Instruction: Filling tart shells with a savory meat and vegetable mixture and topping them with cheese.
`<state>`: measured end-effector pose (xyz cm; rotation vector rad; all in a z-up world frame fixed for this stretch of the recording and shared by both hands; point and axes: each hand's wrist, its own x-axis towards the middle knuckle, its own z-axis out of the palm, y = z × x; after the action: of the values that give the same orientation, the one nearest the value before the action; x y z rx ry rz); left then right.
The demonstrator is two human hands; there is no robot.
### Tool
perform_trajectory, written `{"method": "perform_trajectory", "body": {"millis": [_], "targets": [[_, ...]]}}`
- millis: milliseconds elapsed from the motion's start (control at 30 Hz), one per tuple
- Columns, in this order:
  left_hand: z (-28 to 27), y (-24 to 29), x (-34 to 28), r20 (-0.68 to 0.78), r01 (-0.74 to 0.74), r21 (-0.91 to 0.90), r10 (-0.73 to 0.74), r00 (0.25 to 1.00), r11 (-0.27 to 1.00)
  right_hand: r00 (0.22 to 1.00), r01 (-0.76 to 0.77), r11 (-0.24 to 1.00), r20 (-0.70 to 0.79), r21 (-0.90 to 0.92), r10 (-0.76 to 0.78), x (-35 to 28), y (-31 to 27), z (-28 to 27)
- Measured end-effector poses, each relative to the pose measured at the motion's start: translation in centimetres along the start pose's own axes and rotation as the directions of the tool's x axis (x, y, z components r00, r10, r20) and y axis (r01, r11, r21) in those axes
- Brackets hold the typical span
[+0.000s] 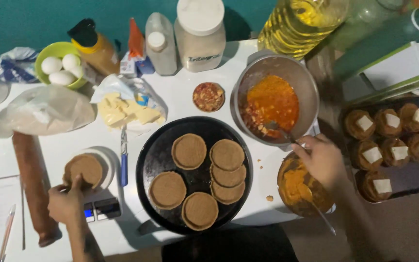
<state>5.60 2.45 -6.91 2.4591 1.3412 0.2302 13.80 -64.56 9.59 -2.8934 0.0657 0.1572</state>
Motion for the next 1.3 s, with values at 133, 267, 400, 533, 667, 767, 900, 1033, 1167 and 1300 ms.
{"method": "perform_trajectory", "body": {"millis": [133,267,400,533,667,767,900,1033,1167,1300], "targets": [[2.6,-4.2,1.6,-0.107,-0.142,-0.071,0.134,0.985,0.987,0.947,-0.167,0.981,0.262,-0.095,0.187,2.2,-0.6,1.0],[4.2,-6.1,1.8,-0.145,-0.250,-0.260,0.219,0.965,0.933,0.999,0.017,1.000,0.030,-0.026,-0.016,3.8,2.2,4.5],[6.8,-9.8,6.8,-0.075,-0.312,-0.504,0.319,0.945,0.806,0.994,0.049,0.997,-0.099,-0.063,-0.055,5.6,2.9,3.7],[-4.9,12.9,-7.1,0.236,0.270,-0.962,0.397,0.887,-0.031,0.987,0.005,0.980,-0.159,0.198,0.027,8.2,2.6,1.1],[-5.5,17.6,-10.6,0.592,0.675,-0.731,0.397,0.702,-0.104,0.950,0.159,0.984,-0.283,0.084,-0.129,10.7,2.7,5.2],[-2.6,19.9,-14.1,0.532,0.657,-0.631,0.387,0.753,-0.413,0.961,0.183,0.971,-0.234,0.153,-0.144,10.6,2.5,9.0],[-0.1,22.2,-16.6,0.558,0.736,-0.556,0.482,0.675,-0.387,0.985,0.154,0.948,-0.120,0.278,-0.124,9.0,0.4,9.6],[-0.8,26.5,-18.8,0.750,0.769,-0.613,0.172,0.639,-0.182,0.999,0.029,0.866,0.003,0.500,-0.035,8.2,-0.8,9.9],[0.1,27.1,-20.4,0.639,0.858,-0.370,0.572,0.514,-0.357,0.923,-0.295,0.878,0.350,0.377,0.160,8.7,-2.5,7.1],[1.2,28.5,-21.8,0.629,0.879,-0.371,0.615,0.475,-0.300,1.000,-0.030,0.784,0.020,0.619,0.022,8.7,-1.3,8.4]]}}
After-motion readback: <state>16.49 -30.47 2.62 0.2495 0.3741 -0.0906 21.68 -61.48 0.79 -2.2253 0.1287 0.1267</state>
